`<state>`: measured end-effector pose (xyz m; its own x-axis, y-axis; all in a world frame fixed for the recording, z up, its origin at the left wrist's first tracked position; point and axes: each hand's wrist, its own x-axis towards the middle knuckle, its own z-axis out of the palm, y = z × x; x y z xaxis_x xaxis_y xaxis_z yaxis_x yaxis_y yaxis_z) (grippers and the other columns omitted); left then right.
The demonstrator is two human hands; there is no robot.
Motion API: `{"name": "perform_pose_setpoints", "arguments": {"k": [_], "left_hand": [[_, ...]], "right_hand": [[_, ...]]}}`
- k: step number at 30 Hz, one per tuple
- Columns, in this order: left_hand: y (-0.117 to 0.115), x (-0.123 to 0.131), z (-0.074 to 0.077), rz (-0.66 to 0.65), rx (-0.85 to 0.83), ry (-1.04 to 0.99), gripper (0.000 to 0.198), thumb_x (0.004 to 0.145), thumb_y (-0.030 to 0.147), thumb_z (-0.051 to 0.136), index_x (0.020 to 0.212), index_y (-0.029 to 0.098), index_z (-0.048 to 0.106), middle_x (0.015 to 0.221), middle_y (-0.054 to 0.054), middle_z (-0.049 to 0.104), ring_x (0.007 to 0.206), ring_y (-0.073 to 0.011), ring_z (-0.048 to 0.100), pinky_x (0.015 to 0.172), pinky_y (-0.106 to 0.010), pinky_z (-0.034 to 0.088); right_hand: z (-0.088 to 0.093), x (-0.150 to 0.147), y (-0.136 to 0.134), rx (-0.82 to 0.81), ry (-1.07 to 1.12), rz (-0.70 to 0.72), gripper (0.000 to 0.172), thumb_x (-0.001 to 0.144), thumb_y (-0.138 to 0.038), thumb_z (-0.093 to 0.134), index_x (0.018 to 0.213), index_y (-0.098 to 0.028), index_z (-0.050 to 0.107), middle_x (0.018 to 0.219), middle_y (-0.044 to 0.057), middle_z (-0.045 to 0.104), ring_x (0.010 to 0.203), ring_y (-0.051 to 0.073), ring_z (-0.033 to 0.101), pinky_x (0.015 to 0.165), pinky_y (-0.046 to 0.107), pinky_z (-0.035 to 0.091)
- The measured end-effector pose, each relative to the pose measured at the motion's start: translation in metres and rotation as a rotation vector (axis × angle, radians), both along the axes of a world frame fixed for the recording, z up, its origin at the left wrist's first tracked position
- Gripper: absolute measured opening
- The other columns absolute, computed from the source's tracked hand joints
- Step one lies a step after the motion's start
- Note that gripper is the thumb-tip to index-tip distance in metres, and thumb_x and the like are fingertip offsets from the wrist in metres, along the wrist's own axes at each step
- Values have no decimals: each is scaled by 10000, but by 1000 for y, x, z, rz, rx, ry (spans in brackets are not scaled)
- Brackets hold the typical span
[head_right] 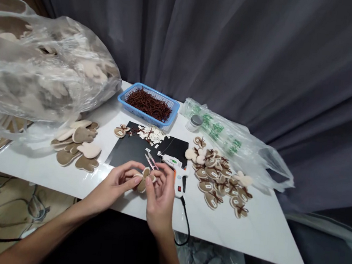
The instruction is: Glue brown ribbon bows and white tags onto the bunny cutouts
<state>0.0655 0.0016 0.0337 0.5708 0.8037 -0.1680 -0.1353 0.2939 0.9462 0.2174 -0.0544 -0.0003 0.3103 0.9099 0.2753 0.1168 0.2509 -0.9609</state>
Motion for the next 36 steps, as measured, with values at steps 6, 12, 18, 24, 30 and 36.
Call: {"name": "perform_pose_setpoints", "arguments": {"k": [6, 12, 18, 24, 30, 36], "left_hand": [[-6, 14, -4, 199, 54, 38, 463, 870, 612, 852, 1044, 198, 736, 993, -69, 786, 984, -244, 728, 915, -335, 543], [-7, 20, -9, 258, 50, 93, 431, 854, 589, 859, 1015, 204, 751, 1022, -66, 791, 914, -223, 725, 825, -311, 558], [-7, 14, -8, 282, 220, 223, 346, 923, 527, 790, 1021, 197, 761, 982, -55, 774, 893, -205, 705, 792, -287, 525], [-9, 12, -11, 294, 218, 182, 356, 935, 539, 788, 1024, 196, 756, 978, -50, 765, 894, -195, 707, 793, -270, 535], [-10, 12, -18, 330, 26, 14, 427, 833, 560, 902, 975, 183, 759, 946, -35, 755, 793, -162, 705, 750, -266, 594], [-11, 9, -19, 330, -262, -88, 461, 707, 511, 1000, 879, 140, 787, 897, -56, 748, 797, -164, 697, 777, -295, 646]], "right_hand": [[-7, -6, 4, -2, 49, -203, 407, 982, -370, 783, 1307, -231, 579, 1096, 91, 738, 1004, 224, 769, 855, 345, 644], [-10, -8, 6, -25, 164, -262, 306, 904, -309, 844, 1129, -224, 654, 1015, 70, 776, 936, 215, 790, 831, 331, 654], [-5, -6, 6, -97, 195, -210, 273, 869, -357, 871, 1049, -213, 726, 968, 69, 792, 878, 215, 778, 799, 332, 656], [-4, -8, 6, -167, 277, -198, 343, 780, -439, 948, 945, -205, 760, 886, 66, 798, 832, 225, 782, 788, 340, 664], [-8, -14, 6, -224, 327, -166, 368, 772, -498, 942, 896, -178, 812, 900, 91, 821, 808, 252, 799, 756, 369, 685], [-11, -13, 10, -221, 278, -17, 260, 856, -447, 865, 886, -190, 837, 901, 78, 812, 825, 233, 765, 734, 336, 656]]}}
